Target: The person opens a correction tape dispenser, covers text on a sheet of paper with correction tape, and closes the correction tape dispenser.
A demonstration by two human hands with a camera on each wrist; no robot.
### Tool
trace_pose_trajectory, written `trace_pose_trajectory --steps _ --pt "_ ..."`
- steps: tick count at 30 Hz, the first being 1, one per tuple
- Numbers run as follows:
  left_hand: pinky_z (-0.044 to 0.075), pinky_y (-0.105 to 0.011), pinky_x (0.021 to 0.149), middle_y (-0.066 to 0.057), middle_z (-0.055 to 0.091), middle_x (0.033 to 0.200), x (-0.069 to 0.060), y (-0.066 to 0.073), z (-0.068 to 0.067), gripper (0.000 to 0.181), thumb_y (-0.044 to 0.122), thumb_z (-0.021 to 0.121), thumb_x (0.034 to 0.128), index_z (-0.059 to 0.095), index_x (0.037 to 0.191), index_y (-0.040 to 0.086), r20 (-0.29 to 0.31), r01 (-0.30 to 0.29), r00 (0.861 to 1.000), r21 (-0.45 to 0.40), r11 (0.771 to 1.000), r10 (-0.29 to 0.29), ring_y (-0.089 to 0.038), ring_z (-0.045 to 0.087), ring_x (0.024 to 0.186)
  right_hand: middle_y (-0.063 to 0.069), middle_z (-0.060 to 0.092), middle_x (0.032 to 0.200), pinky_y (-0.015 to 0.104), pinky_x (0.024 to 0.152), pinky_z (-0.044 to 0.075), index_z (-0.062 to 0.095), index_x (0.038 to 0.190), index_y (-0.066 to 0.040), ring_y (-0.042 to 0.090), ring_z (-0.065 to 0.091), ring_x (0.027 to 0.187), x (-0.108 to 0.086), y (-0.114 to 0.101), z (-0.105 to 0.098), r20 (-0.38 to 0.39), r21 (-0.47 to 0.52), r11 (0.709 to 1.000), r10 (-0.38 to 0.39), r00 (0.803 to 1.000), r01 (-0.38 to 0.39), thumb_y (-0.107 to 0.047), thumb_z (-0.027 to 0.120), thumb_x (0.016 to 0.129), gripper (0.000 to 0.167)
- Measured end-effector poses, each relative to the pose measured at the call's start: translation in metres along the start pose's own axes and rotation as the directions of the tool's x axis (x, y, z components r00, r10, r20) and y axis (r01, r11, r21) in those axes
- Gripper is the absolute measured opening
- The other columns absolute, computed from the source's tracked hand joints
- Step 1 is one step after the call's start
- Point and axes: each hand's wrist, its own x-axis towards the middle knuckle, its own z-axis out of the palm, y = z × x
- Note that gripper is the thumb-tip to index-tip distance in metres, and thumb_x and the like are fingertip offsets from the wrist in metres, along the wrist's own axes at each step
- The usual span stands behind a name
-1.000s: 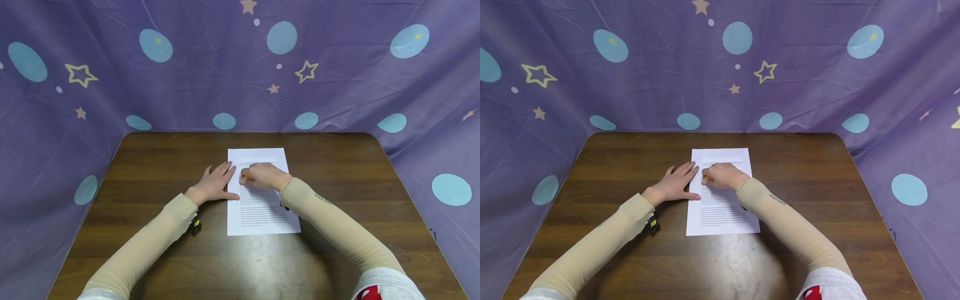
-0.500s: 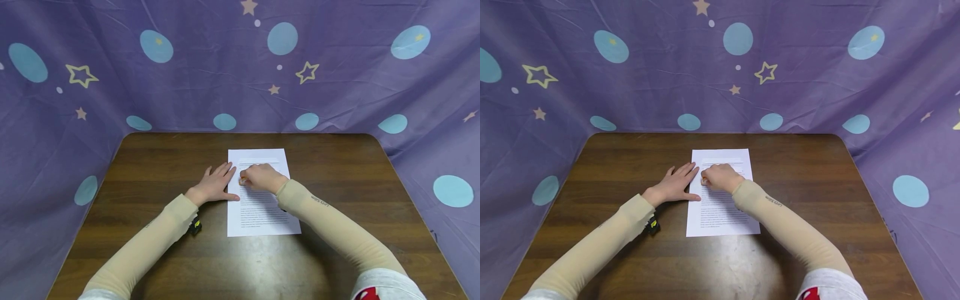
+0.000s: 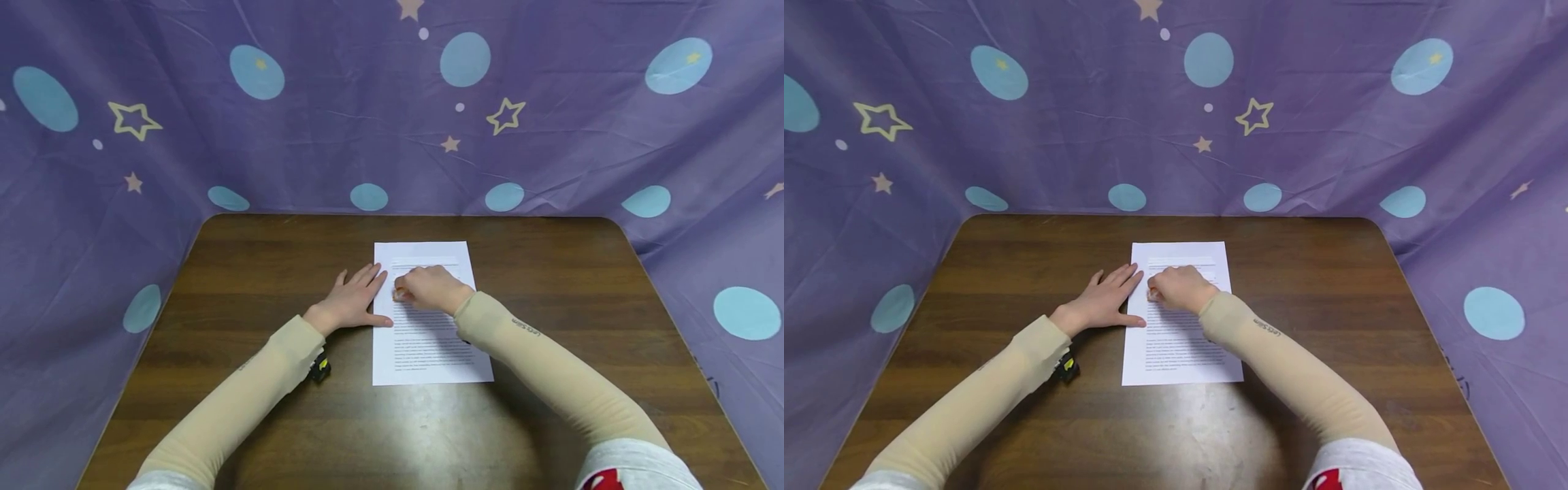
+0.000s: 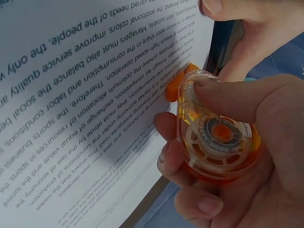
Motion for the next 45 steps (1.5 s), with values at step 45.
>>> trace_pose_trajectory --steps 45 --pt "0.010 -0.071 0.121 -0.014 0.007 0.175 0.000 -0.001 0.001 0.114 0.075 0.064 0.0881 0.017 0.168 0.008 0.012 0.008 1.000 0.020 1.000 -0.008 -0.032 0.007 0.161 0.000 0.075 0.093 0.046 0.072 0.058 0.077 0.102 -0.020 0.018 0.065 0.080 -0.041 0.036 0.004 -0.031 0.029 0.998 0.064 0.997 -0.063 -0.020 0.077 0.096 0.006"
